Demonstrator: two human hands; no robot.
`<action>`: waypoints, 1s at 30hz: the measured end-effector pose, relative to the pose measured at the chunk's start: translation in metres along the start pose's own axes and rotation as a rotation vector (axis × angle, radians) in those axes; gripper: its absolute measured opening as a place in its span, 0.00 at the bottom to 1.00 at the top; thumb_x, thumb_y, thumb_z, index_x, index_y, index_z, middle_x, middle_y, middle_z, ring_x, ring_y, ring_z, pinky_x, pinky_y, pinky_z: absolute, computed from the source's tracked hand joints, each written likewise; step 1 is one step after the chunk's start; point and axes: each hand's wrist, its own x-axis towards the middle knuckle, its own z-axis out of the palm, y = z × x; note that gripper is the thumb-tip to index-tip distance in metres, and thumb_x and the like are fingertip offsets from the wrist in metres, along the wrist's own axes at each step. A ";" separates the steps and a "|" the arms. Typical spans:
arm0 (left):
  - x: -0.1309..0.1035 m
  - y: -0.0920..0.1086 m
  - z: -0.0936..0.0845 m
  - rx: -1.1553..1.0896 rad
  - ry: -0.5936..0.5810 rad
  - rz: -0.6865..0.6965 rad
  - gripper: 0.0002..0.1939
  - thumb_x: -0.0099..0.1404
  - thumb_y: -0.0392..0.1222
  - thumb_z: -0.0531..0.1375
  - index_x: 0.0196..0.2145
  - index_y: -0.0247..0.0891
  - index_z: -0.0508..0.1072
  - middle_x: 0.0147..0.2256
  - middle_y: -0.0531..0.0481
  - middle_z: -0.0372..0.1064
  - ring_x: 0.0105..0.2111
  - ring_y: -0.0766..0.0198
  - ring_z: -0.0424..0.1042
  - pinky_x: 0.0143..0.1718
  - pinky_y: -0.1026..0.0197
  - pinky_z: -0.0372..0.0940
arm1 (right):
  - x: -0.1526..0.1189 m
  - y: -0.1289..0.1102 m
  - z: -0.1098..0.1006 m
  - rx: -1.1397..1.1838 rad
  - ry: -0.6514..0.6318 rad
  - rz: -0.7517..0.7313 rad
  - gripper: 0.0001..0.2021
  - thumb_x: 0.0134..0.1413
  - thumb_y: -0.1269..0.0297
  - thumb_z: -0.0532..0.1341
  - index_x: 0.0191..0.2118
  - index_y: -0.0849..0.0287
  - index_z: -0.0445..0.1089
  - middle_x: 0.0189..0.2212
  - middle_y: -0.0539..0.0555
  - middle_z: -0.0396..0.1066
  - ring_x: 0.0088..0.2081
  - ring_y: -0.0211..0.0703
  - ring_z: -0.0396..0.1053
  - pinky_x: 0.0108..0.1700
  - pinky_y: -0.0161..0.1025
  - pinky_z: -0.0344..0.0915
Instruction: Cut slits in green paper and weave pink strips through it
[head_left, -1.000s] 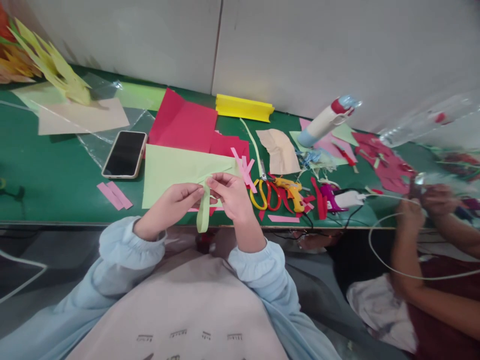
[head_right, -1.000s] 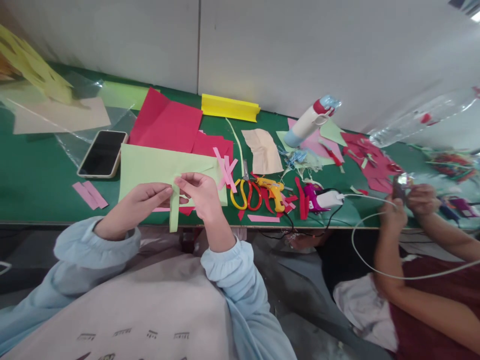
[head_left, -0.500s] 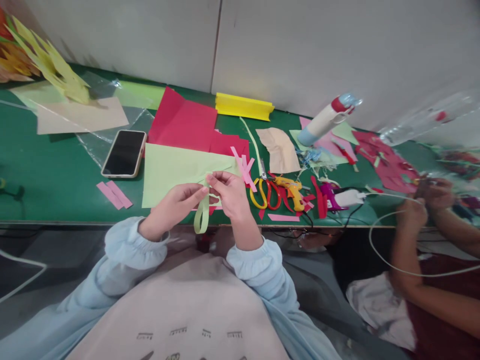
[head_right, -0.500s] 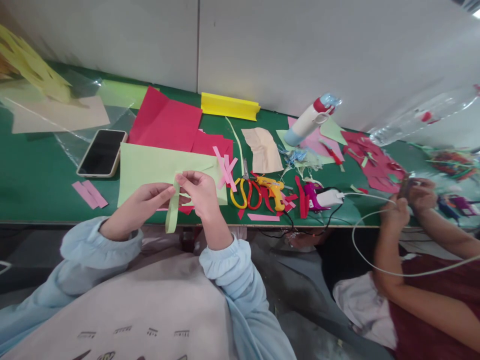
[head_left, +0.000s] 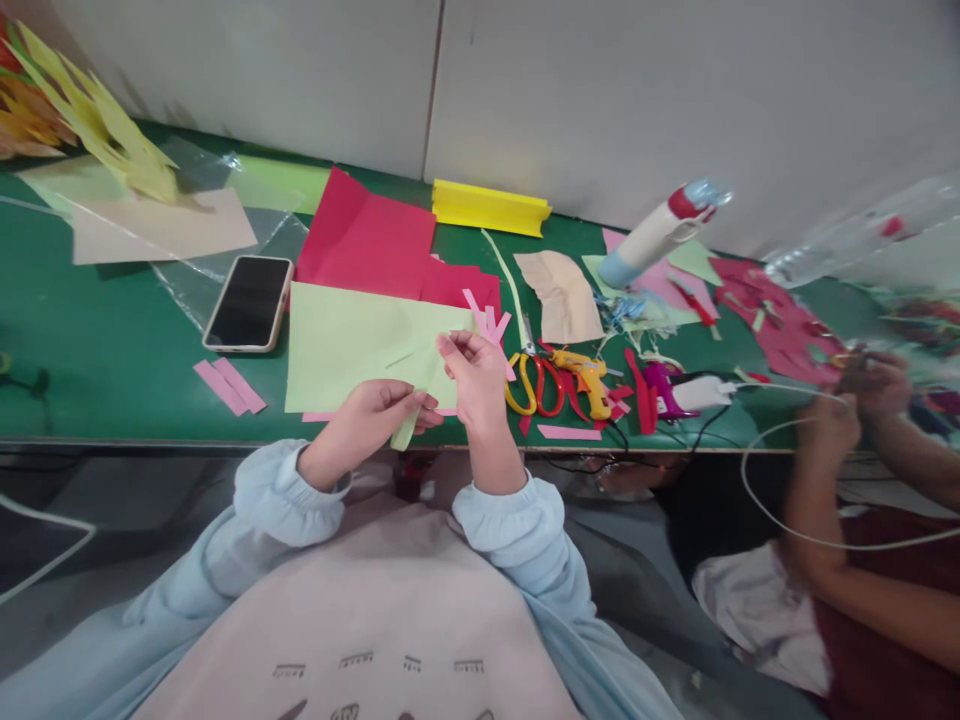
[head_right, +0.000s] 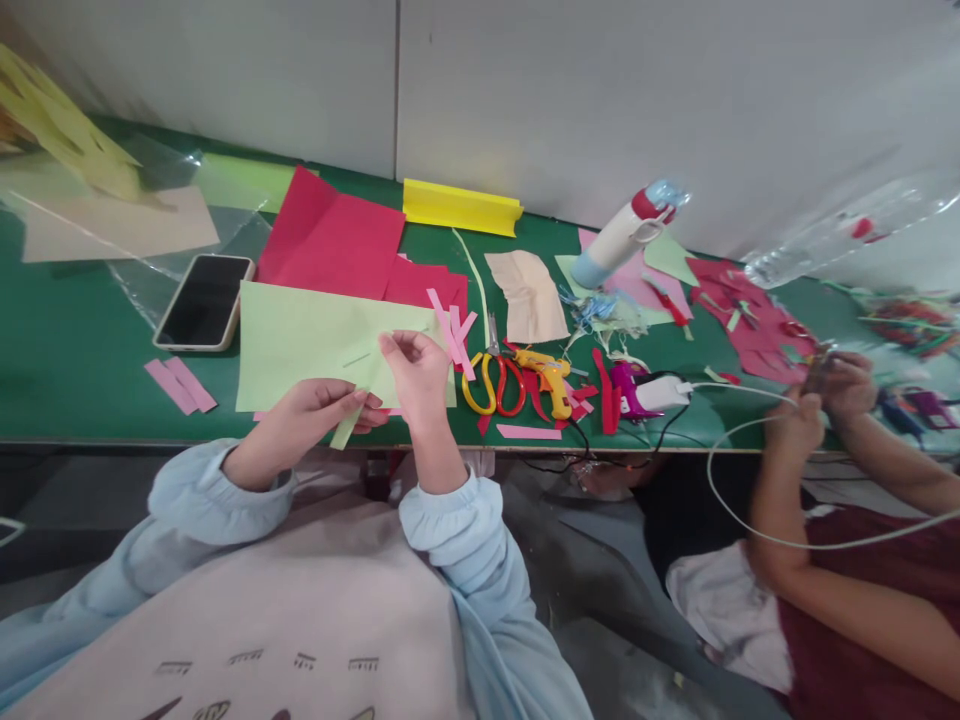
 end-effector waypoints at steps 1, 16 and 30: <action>0.000 0.000 0.000 -0.026 -0.012 -0.013 0.21 0.63 0.57 0.60 0.38 0.34 0.76 0.36 0.43 0.80 0.37 0.59 0.78 0.43 0.56 0.73 | 0.000 0.001 0.000 0.009 0.003 -0.003 0.19 0.35 0.50 0.72 0.27 0.58 0.69 0.23 0.46 0.66 0.26 0.33 0.63 0.29 0.34 0.62; -0.003 -0.003 -0.002 -0.133 -0.055 -0.079 0.21 0.60 0.56 0.63 0.36 0.33 0.76 0.35 0.44 0.79 0.36 0.61 0.78 0.43 0.57 0.73 | 0.004 0.006 -0.004 0.044 0.028 -0.038 0.17 0.37 0.53 0.71 0.28 0.58 0.69 0.22 0.45 0.65 0.23 0.30 0.60 0.28 0.33 0.61; -0.015 -0.006 -0.002 -0.106 -0.065 -0.186 0.18 0.61 0.54 0.63 0.36 0.34 0.75 0.33 0.45 0.80 0.34 0.62 0.79 0.42 0.60 0.74 | 0.018 -0.002 -0.023 0.002 0.140 -0.049 0.21 0.34 0.47 0.71 0.28 0.57 0.67 0.19 0.42 0.59 0.19 0.28 0.50 0.21 0.33 0.50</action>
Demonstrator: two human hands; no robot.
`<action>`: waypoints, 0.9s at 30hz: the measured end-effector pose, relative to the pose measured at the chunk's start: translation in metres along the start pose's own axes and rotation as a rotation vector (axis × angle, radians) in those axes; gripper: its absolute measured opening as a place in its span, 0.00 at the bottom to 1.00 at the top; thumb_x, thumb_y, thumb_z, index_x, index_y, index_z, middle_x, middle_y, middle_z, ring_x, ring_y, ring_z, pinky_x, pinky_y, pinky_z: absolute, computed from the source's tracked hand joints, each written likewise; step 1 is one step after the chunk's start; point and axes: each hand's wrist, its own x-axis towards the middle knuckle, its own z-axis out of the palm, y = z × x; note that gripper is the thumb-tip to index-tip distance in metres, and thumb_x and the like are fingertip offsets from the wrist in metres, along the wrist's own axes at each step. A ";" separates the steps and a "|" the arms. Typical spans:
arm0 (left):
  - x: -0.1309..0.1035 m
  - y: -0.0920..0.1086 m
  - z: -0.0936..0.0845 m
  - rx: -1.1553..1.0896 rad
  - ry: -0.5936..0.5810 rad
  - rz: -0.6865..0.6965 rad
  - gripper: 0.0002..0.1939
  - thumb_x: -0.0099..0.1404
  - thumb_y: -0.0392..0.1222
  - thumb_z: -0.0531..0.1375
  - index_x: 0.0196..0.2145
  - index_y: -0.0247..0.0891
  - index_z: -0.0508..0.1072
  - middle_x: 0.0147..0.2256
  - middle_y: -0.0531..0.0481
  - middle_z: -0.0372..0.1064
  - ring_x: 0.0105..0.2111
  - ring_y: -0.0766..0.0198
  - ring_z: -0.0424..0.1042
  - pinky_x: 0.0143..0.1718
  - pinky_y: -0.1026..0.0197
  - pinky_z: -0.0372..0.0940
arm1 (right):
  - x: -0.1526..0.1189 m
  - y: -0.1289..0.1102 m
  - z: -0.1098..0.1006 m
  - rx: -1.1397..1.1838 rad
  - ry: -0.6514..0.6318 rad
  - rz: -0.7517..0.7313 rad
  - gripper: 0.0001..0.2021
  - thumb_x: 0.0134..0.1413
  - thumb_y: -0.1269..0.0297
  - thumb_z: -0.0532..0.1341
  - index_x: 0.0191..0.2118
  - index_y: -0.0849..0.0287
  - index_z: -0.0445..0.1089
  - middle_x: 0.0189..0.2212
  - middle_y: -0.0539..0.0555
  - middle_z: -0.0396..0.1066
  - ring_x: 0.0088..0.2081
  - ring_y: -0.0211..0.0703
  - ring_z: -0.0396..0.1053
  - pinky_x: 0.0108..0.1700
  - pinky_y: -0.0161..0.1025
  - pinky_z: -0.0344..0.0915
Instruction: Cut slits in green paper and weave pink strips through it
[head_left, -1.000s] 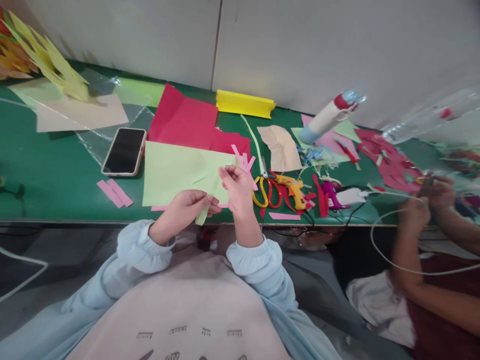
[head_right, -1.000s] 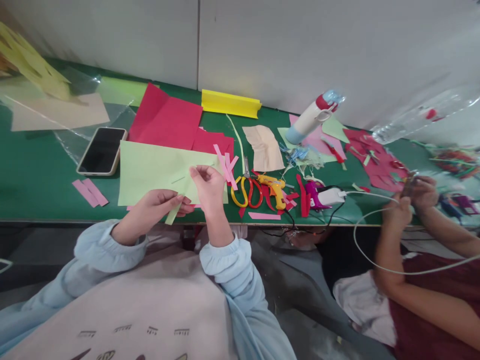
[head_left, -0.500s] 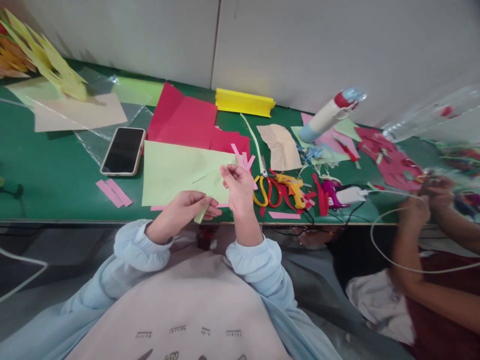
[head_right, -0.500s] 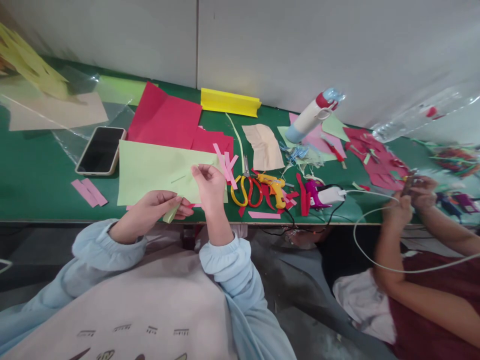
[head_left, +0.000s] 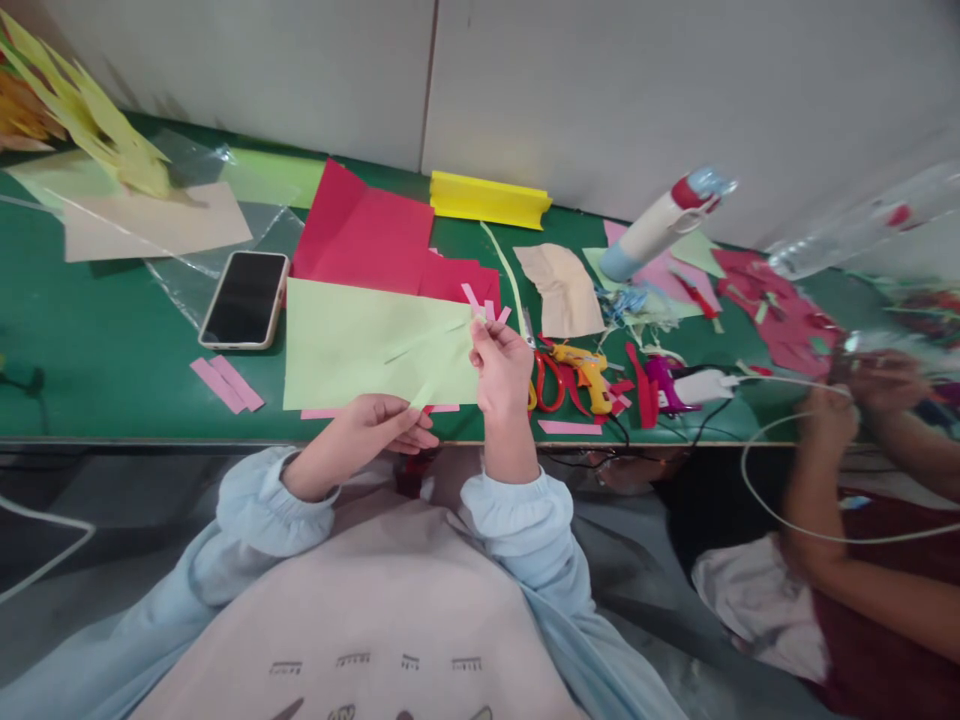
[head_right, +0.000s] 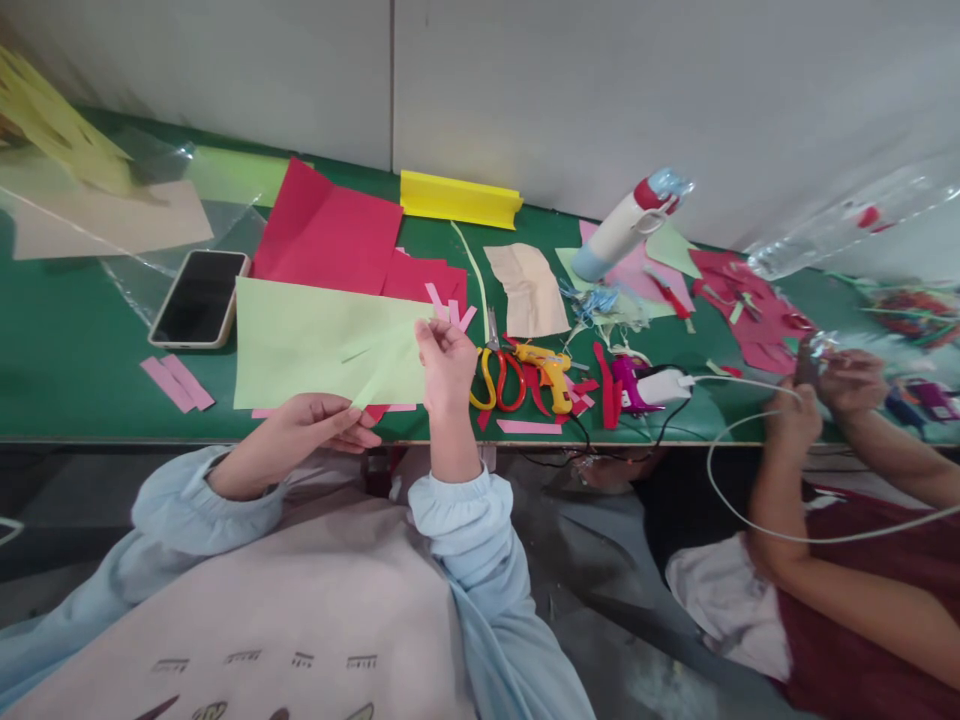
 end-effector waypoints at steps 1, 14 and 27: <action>0.000 0.000 0.000 0.002 -0.001 0.002 0.18 0.61 0.55 0.63 0.36 0.34 0.75 0.33 0.46 0.80 0.35 0.62 0.79 0.42 0.61 0.74 | 0.000 0.000 -0.001 0.003 0.002 -0.001 0.21 0.34 0.47 0.71 0.28 0.57 0.67 0.18 0.42 0.59 0.19 0.28 0.50 0.21 0.33 0.50; 0.000 -0.002 -0.007 0.032 -0.043 0.043 0.22 0.62 0.58 0.62 0.38 0.34 0.76 0.35 0.43 0.80 0.35 0.60 0.79 0.43 0.58 0.74 | 0.000 0.004 -0.001 0.056 0.017 0.005 0.18 0.34 0.51 0.71 0.27 0.58 0.68 0.18 0.42 0.60 0.19 0.28 0.52 0.21 0.33 0.51; 0.014 0.017 -0.046 0.332 0.183 -0.048 0.22 0.59 0.60 0.61 0.26 0.36 0.75 0.25 0.45 0.77 0.26 0.62 0.76 0.32 0.61 0.72 | 0.008 0.004 -0.039 -0.407 -0.111 0.050 0.12 0.38 0.56 0.67 0.25 0.58 0.70 0.20 0.46 0.68 0.22 0.34 0.61 0.27 0.34 0.58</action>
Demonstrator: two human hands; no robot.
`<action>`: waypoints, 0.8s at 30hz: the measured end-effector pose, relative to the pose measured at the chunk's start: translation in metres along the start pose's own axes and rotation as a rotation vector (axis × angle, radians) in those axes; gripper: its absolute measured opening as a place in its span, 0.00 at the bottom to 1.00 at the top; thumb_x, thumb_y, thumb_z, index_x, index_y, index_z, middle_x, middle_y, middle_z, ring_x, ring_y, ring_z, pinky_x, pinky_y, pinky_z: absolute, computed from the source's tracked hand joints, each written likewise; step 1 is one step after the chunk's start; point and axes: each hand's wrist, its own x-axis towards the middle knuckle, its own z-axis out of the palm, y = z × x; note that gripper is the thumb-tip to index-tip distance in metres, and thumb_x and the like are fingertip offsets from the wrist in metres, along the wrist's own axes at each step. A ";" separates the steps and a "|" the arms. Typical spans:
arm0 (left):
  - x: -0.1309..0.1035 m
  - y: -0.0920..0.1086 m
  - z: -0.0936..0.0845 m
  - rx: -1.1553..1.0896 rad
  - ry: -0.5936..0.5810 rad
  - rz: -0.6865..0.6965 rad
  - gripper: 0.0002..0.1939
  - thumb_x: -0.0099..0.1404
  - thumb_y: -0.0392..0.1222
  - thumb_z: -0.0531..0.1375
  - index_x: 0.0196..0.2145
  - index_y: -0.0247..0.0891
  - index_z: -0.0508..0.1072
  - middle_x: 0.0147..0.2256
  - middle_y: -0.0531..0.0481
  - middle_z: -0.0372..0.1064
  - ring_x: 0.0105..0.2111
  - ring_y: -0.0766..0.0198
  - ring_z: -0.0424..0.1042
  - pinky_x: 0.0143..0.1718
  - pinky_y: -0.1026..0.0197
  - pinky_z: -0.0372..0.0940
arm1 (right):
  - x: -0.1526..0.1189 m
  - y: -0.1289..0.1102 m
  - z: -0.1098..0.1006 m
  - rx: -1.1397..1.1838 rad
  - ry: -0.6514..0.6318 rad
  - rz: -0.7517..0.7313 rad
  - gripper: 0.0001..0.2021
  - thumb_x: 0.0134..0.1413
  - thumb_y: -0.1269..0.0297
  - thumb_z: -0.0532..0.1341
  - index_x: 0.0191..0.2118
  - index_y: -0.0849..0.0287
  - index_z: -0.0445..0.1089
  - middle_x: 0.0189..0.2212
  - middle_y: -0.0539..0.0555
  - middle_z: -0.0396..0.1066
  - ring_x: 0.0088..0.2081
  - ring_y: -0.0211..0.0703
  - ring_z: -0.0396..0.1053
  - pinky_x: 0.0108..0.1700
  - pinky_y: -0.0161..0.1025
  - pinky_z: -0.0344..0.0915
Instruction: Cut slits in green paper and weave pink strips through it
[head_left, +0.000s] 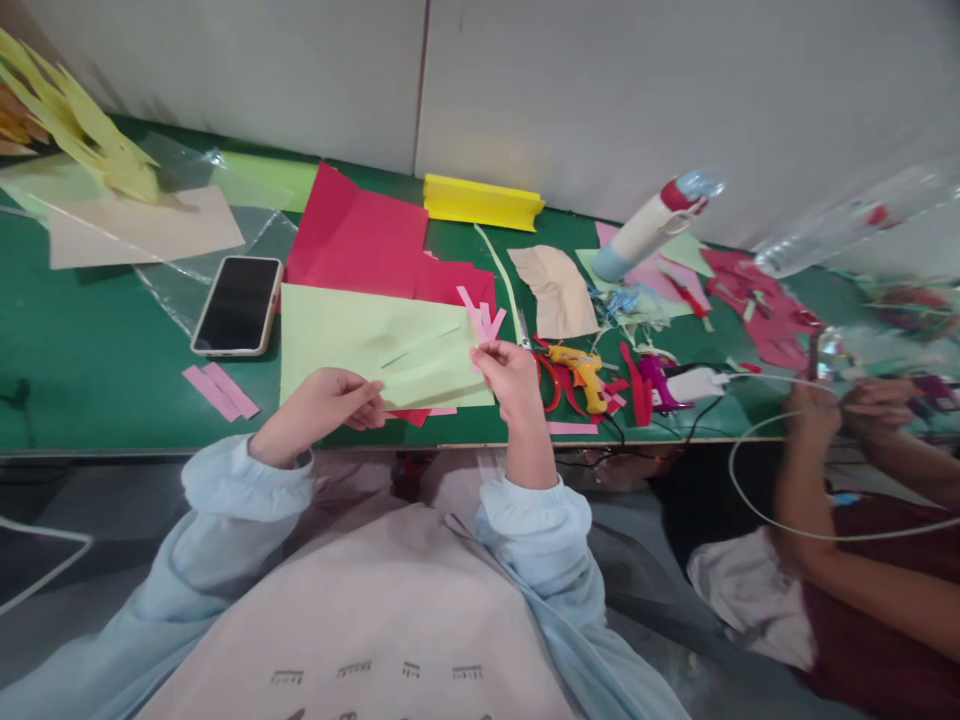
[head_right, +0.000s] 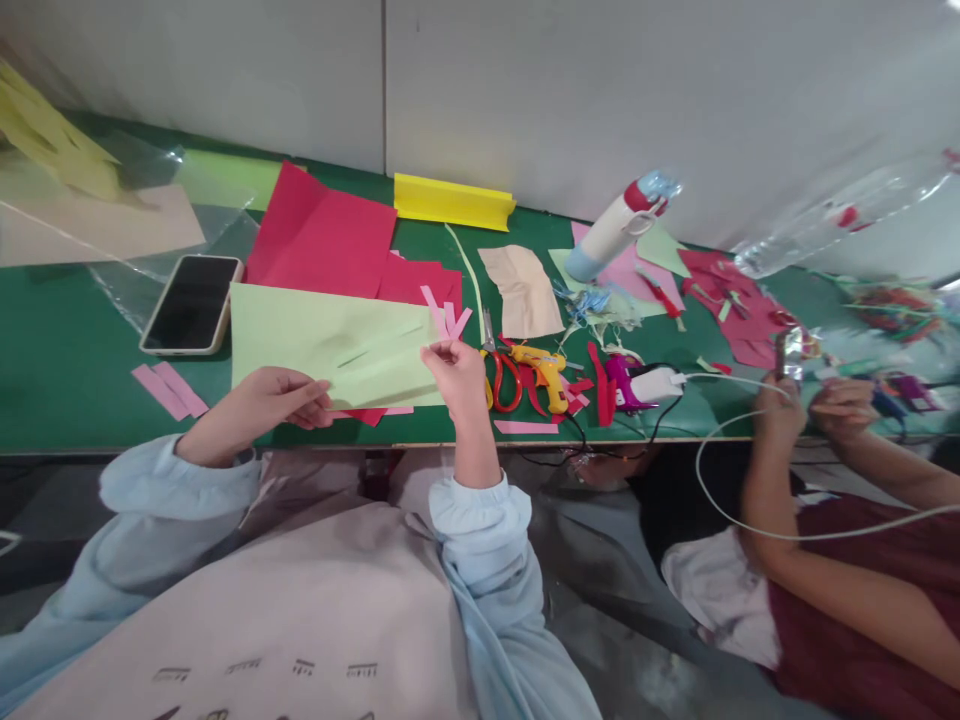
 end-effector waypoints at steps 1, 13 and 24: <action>0.004 0.000 -0.004 0.064 0.029 -0.015 0.21 0.59 0.59 0.61 0.25 0.36 0.75 0.23 0.46 0.76 0.24 0.62 0.75 0.30 0.62 0.71 | 0.001 0.002 0.000 -0.085 -0.008 -0.015 0.10 0.38 0.57 0.67 0.25 0.58 0.70 0.21 0.47 0.69 0.24 0.35 0.64 0.29 0.35 0.60; 0.035 -0.003 -0.026 0.532 0.026 -0.016 0.23 0.59 0.60 0.55 0.21 0.40 0.72 0.18 0.48 0.73 0.18 0.61 0.69 0.23 0.61 0.59 | 0.022 -0.008 -0.002 -0.662 -0.053 -0.045 0.08 0.50 0.57 0.64 0.33 0.56 0.73 0.28 0.50 0.76 0.32 0.42 0.73 0.37 0.37 0.64; 0.014 0.006 -0.013 1.037 0.369 0.017 0.28 0.69 0.58 0.42 0.24 0.38 0.68 0.27 0.38 0.73 0.27 0.51 0.71 0.26 0.59 0.50 | 0.119 -0.047 -0.025 -1.216 0.075 -0.076 0.13 0.61 0.63 0.58 0.44 0.65 0.74 0.44 0.66 0.76 0.49 0.52 0.73 0.47 0.41 0.64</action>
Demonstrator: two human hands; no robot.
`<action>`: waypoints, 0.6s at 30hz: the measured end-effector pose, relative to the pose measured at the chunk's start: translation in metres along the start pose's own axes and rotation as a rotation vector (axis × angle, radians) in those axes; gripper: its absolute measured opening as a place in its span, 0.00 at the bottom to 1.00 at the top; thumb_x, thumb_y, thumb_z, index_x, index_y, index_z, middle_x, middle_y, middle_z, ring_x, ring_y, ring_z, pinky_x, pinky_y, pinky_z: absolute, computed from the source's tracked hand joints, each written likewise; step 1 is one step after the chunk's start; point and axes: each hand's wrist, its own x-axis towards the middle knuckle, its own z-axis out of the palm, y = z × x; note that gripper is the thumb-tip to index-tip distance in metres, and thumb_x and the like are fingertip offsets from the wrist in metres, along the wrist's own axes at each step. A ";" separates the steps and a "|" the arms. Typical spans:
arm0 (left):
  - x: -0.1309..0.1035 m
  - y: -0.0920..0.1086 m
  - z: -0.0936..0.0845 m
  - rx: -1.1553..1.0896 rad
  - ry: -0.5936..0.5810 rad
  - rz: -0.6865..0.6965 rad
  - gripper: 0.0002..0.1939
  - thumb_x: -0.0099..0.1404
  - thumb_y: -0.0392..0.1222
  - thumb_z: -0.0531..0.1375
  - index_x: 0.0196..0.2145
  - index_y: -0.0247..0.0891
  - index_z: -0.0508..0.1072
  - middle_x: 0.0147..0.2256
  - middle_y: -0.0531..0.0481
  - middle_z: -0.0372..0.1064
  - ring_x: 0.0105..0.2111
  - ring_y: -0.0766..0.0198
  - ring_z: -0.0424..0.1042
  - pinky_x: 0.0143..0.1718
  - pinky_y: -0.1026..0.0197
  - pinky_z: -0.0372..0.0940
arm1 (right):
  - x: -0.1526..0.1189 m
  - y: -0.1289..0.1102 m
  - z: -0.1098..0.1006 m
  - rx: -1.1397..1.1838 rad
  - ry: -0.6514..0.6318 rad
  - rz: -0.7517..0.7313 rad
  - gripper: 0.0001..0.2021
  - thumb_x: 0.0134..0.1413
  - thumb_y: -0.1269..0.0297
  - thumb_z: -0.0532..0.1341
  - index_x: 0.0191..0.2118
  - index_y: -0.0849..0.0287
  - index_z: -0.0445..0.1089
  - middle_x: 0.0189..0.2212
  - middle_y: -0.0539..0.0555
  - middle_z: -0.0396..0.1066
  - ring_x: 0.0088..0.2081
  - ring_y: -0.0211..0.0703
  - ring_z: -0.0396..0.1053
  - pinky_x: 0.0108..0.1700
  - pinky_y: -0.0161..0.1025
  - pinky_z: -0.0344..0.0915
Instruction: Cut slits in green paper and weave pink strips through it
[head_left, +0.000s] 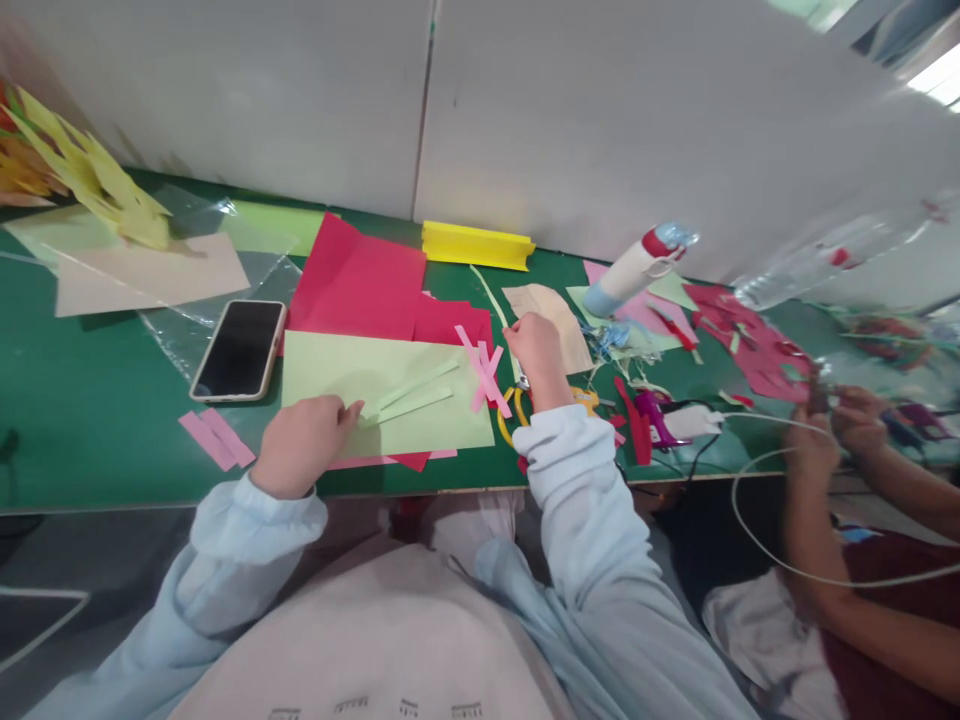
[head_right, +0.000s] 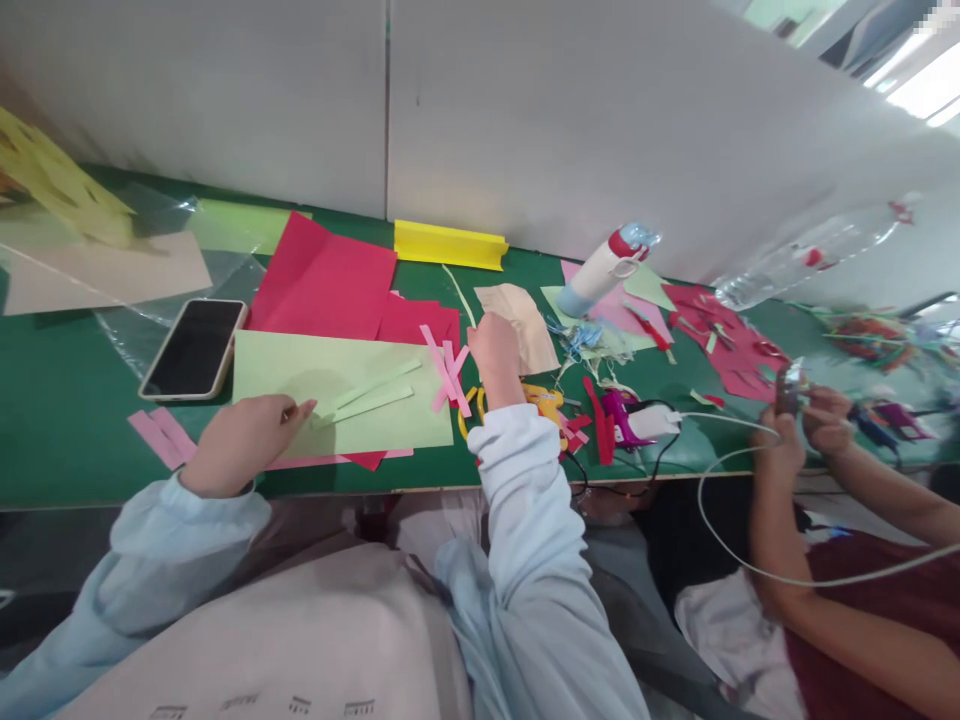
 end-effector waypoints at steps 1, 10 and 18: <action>-0.002 0.002 0.001 0.003 0.014 0.010 0.28 0.70 0.58 0.42 0.26 0.38 0.69 0.27 0.38 0.73 0.28 0.51 0.71 0.26 0.59 0.50 | 0.007 0.000 0.002 -0.004 -0.002 0.001 0.14 0.60 0.63 0.58 0.46 0.66 0.74 0.45 0.68 0.76 0.50 0.54 0.72 0.48 0.42 0.64; -0.013 0.023 0.001 -0.051 0.113 0.201 0.23 0.71 0.53 0.44 0.29 0.39 0.70 0.25 0.43 0.73 0.26 0.55 0.71 0.26 0.59 0.49 | 0.033 0.001 0.010 0.100 -0.052 0.037 0.11 0.48 0.76 0.62 0.40 0.69 0.76 0.43 0.73 0.76 0.49 0.60 0.72 0.47 0.45 0.64; -0.022 0.052 0.011 -0.600 -0.093 0.440 0.19 0.70 0.54 0.48 0.37 0.41 0.72 0.29 0.50 0.72 0.26 0.62 0.69 0.30 0.61 0.60 | -0.022 -0.007 -0.016 0.827 -0.202 -0.082 0.07 0.55 0.64 0.59 0.29 0.61 0.71 0.23 0.52 0.73 0.22 0.33 0.68 0.25 0.30 0.64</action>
